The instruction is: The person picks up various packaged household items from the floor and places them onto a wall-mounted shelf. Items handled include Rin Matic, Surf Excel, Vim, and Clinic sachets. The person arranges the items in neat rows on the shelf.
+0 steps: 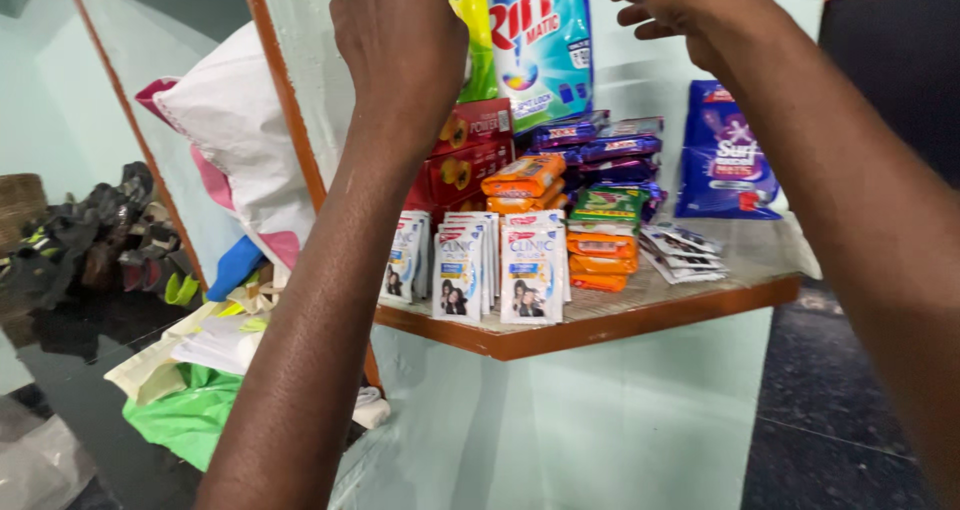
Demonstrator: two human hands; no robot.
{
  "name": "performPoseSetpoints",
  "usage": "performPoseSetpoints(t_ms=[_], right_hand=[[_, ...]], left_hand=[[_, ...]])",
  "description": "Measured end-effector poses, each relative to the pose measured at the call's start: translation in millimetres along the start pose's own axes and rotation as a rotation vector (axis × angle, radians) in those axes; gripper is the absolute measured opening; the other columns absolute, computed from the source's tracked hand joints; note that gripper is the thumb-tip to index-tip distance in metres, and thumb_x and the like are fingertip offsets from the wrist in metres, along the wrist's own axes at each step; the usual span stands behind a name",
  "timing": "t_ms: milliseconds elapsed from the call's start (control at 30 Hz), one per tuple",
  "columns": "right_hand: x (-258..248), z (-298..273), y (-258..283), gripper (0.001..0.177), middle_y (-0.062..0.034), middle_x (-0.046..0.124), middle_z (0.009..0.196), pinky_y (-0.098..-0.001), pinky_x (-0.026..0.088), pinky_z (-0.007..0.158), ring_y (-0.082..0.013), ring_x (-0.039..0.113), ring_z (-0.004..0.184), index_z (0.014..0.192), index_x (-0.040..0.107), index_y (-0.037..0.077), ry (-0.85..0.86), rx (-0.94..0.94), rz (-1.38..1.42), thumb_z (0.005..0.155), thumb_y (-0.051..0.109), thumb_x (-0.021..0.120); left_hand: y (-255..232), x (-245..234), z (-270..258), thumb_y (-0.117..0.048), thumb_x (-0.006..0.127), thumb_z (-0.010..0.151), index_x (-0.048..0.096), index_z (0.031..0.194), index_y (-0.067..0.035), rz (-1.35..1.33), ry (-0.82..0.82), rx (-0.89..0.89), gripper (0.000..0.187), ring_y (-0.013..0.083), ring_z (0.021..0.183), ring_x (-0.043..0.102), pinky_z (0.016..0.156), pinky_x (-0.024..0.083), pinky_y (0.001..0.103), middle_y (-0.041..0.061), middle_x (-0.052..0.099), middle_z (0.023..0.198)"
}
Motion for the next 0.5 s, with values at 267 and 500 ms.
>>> performPoseSetpoints(t_ms=[267, 500], right_hand=[[-67.6, -36.8, 12.4, 0.041, -0.0148, 0.068, 0.128, -0.0423, 0.051, 0.1, -0.0291, 0.066, 0.118, 0.132, 0.062, 0.006, -0.044, -0.041, -0.233, 0.106, 0.037, 0.055], [-118.3, -82.5, 28.7, 0.04, -0.0127, 0.07, 0.124, -0.041, 0.051, 0.099, -0.026, 0.067, 0.115, 0.131, 0.064, 0.008, -0.119, 0.021, -0.292, 0.105, 0.037, 0.055]], left_hand=[[-44.7, 11.0, 8.2, 0.004, 0.065, 0.074, 0.07, 0.1, -0.005, -0.065, -0.036, 0.044, 0.028, 0.0445, 0.086, 0.066, 0.064, 0.046, 0.062, 0.02, 0.069, 0.091], [-107.2, 33.3, 12.7, 0.0, 0.068, 0.07, 0.071, 0.089, -0.006, -0.144, -0.118, 0.104, 0.02, 0.0417, 0.075, 0.067, 0.06, 0.045, 0.06, 0.017, 0.069, 0.078]])
Point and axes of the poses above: each hand's wrist, its own z-axis towards the middle knuckle, its own x-axis out of the palm, y = z × x, the point moved 9 cm from there along z, towards the middle knuckle
